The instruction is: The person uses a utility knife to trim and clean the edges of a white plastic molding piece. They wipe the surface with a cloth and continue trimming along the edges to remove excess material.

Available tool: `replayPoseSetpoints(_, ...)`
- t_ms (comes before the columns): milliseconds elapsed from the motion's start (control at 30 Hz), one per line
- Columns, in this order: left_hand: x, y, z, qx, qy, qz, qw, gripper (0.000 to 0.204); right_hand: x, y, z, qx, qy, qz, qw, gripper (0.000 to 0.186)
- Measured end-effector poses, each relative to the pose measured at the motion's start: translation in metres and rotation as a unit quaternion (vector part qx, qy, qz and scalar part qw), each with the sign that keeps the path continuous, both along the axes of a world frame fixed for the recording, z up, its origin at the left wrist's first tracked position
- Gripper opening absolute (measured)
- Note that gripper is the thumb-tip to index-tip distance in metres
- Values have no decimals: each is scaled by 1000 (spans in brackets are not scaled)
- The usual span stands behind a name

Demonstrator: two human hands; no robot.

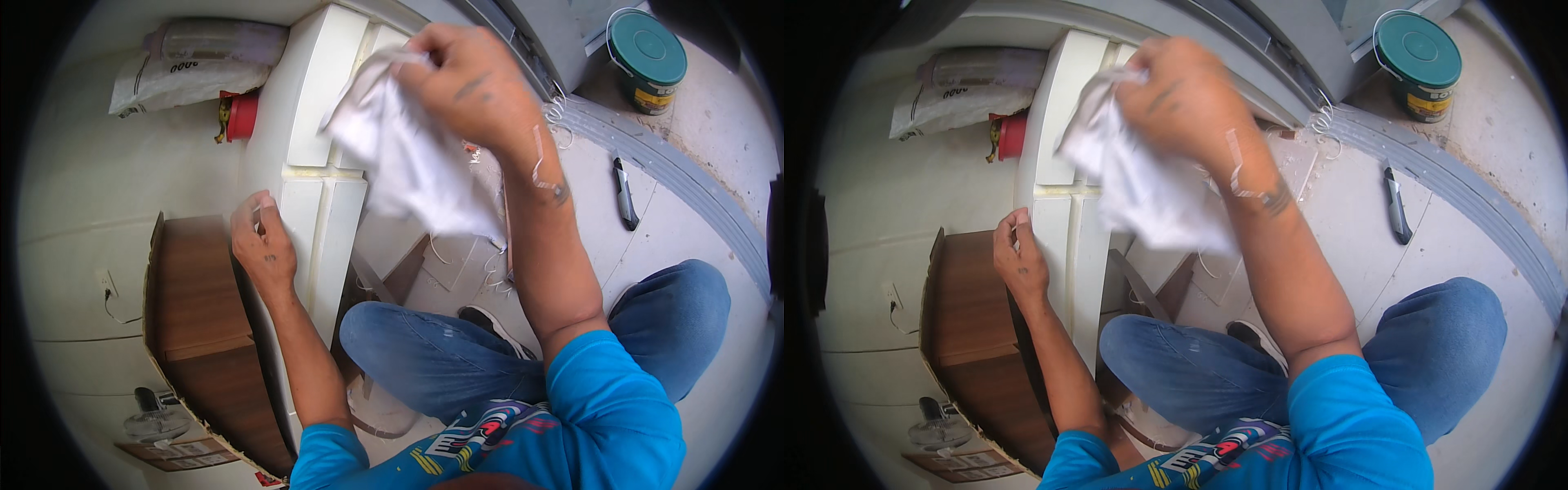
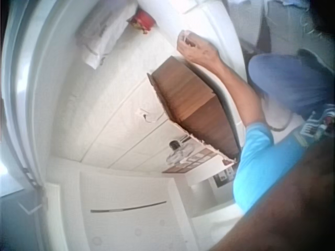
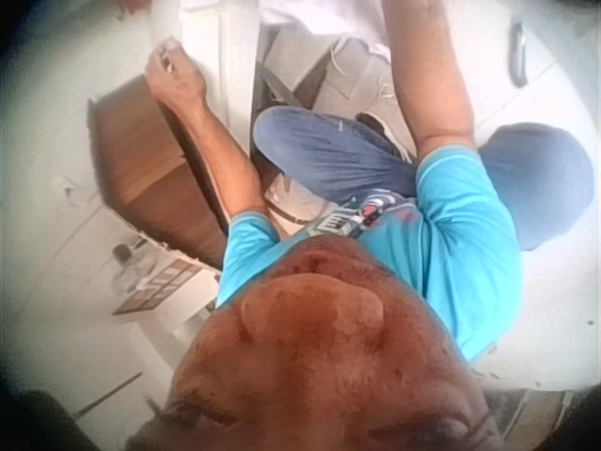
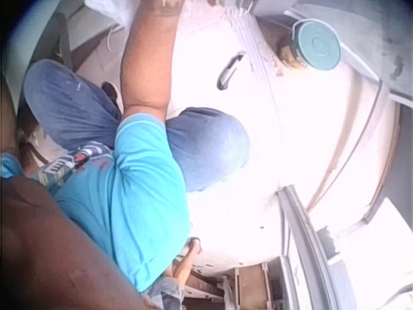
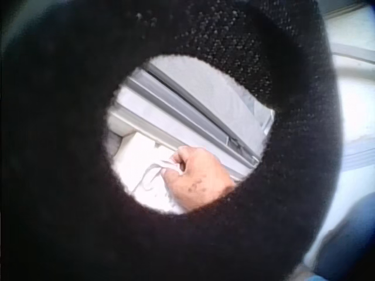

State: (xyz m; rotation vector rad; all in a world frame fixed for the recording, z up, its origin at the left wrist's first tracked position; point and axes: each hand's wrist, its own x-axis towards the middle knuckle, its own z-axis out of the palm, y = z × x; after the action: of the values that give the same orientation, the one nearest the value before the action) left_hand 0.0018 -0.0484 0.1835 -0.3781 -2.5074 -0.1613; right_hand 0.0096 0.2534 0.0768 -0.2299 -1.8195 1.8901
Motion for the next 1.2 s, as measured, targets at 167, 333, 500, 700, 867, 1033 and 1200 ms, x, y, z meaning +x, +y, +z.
replayPoseSetpoints(167, 4, -1, -1, 18, -9, 19, 1000, 31, -42, -29, -15, -266, 108, -109, 952, 32)
replayPoseSetpoints(333, 1, 4, -1, 32, -23, 15, 999, 30, -83, -73, -38, 138, 175, -277, 935, 30)
replayPoseSetpoints(500, 5, 5, 0, 48, -27, 17, 998, 31, -72, -68, -22, 281, 112, -281, 910, 27)
replayPoseSetpoints(700, 6, -4, -1, 15, -3, 0, 1000, 31, -47, -83, -10, 340, 68, -156, 925, 18)
replayPoseSetpoints(867, 1, 5, -1, 29, -10, -3, 1000, 30, 2, -117, -1, 266, 88, 91, 956, 19)
replayPoseSetpoints(1033, 1, -5, -3, 32, -9, -10, 999, 31, 27, -78, 19, 225, 23, 287, 931, 20)
replayPoseSetpoints(1200, -2, -6, -3, 38, -3, -33, 999, 32, -20, -5, -29, -82, 93, -2, 992, 36)
